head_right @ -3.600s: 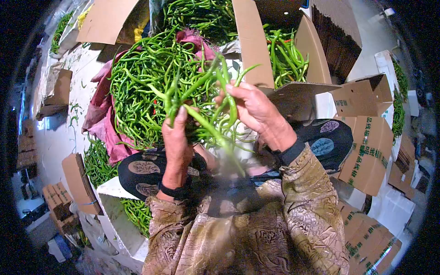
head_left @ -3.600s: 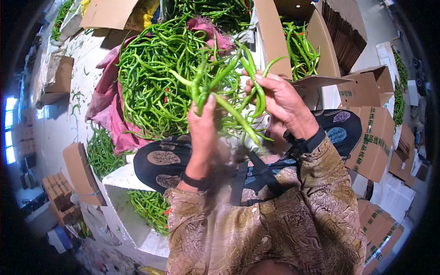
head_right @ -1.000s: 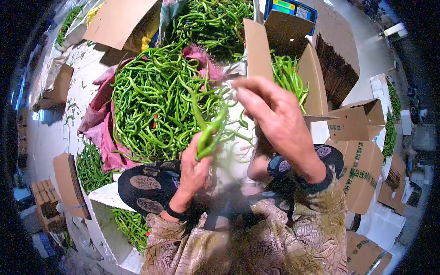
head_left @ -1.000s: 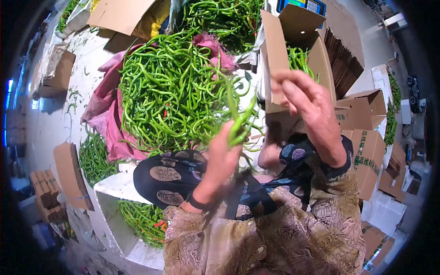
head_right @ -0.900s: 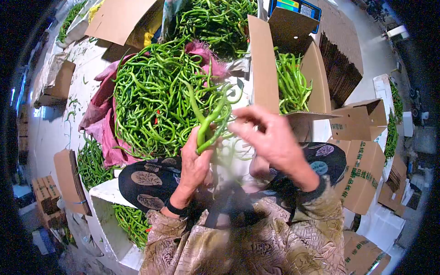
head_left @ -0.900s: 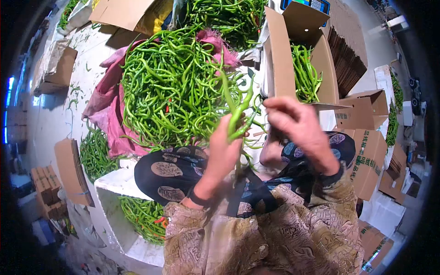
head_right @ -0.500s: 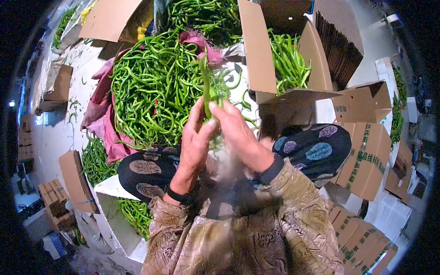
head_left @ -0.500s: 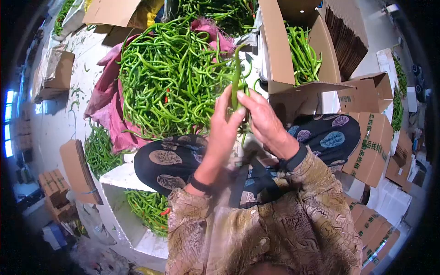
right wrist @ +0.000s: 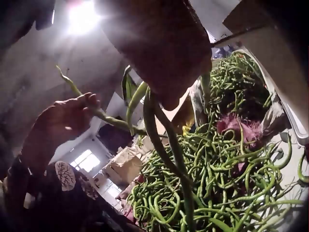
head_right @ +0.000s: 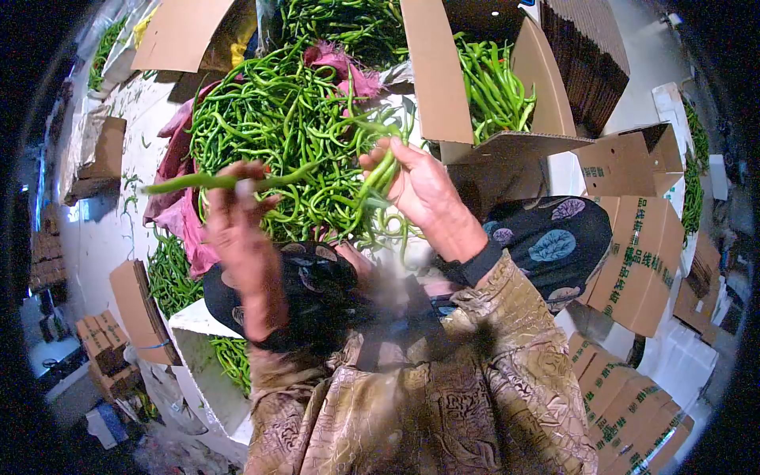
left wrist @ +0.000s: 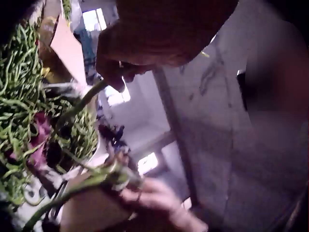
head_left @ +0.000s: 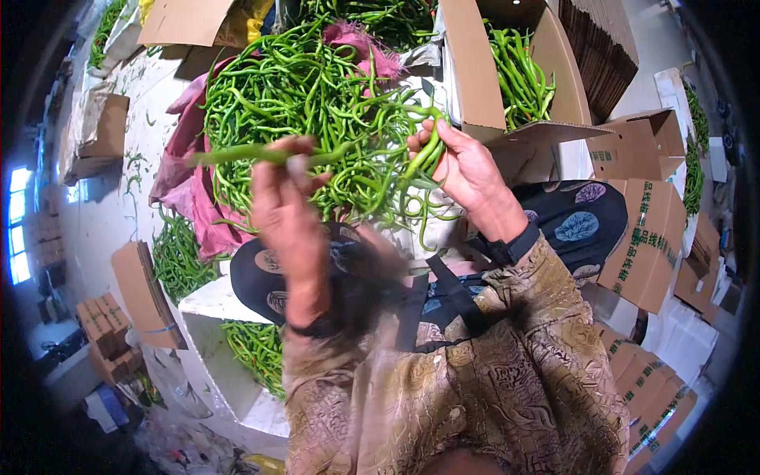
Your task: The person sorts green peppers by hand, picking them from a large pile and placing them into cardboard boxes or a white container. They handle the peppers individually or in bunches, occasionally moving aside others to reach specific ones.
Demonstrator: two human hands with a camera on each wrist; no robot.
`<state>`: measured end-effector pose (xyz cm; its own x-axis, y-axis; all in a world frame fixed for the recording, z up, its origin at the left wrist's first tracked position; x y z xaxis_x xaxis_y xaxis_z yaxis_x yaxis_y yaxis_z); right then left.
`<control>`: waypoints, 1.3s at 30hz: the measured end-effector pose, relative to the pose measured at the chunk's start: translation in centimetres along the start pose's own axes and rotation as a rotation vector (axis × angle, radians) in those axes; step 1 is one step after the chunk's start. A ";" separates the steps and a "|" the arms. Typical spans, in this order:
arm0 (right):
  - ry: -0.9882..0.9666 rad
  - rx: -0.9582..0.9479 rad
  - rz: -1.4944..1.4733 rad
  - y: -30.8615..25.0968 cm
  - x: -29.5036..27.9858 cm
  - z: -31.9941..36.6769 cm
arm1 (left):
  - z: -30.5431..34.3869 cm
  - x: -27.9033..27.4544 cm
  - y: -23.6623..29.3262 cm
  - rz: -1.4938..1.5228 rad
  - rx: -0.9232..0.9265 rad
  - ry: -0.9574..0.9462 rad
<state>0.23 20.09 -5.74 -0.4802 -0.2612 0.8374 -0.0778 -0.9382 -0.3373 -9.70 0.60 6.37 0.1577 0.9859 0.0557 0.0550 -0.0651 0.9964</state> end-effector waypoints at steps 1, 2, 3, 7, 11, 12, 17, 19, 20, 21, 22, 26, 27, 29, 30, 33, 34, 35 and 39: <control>-0.013 0.005 -0.035 -0.4 0.7 0.4 | -0.1 -1.3 3.3 -0.143 0.069 0.051; -0.038 0.023 -0.071 -0.7 1.3 0.8 | -0.5 -3.8 5.4 -0.246 0.190 0.102; -0.040 0.029 -0.079 -0.9 1.7 1.1 | -0.8 -6.6 7.3 -0.328 0.314 0.130; -0.111 0.038 -0.162 -1.0 2.7 1.8 | 0.2 -18.1 14.6 -0.857 0.359 0.281; -0.070 0.023 -0.180 -0.6 3.1 2.2 | 4.8 -28.6 11.2 -1.593 -0.012 -0.296; -0.065 0.017 -0.174 -0.4 3.0 2.2 | 7.0 -23.5 11.7 -1.614 0.114 -0.371; -0.028 0.026 -0.123 1.3 3.9 3.1 | 10.6 -7.0 7.3 -0.862 0.146 -0.389; -0.053 0.039 -0.118 1.8 4.5 3.8 | 10.6 0.0 5.5 -0.848 0.504 -0.460; -0.056 0.017 -0.114 2.1 4.4 3.9 | 10.5 2.6 4.3 -0.796 0.606 -0.477; -0.060 -0.007 -0.116 2.3 4.4 4.0 | 10.3 4.7 3.5 -0.810 0.669 -0.467; 0.012 -0.038 -0.036 2.2 4.3 4.4 | 9.8 5.4 2.3 -0.776 0.672 -0.444; 0.125 -0.120 0.055 1.7 4.3 5.3 | 7.4 5.9 2.2 -0.436 0.454 -0.476; 0.130 -0.118 0.052 1.6 3.9 5.4 | 6.9 5.5 2.0 -0.433 0.279 -0.524; 0.019 -0.070 0.338 1.8 4.1 5.1 | 5.5 3.7 -1.0 -0.064 -0.210 -0.398; -0.016 -0.074 0.414 2.2 4.2 5.1 | 4.9 3.4 -1.4 -0.028 -0.301 -0.401; -0.067 0.045 0.556 3.3 4.0 4.9 | 4.3 4.0 -1.5 0.452 -0.573 -0.246; -0.041 0.057 0.577 3.3 3.9 4.8 | 4.2 4.1 -1.7 0.608 -0.591 -0.282; -0.048 0.067 0.577 3.3 3.9 4.8 | 4.1 3.6 -1.6 0.606 -0.588 -0.271; -0.020 -0.011 0.568 0.7 3.8 4.7 | 4.4 1.6 -1.7 -0.140 -0.209 -0.583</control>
<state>2.47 17.37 -0.79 -0.4323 -0.7286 0.5313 0.1786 -0.6467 -0.7415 -5.23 1.61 4.46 0.6771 0.7333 -0.0616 -0.0707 0.1481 0.9864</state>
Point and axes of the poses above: each hand's wrist, its own z-axis away from the middle knuckle, its own x-axis out of the palm, y = z × x, the point moved 7 cm from there along -z, towards the middle knuckle, and after that the axes turned 2 degrees about y, right-handed, at the moved point
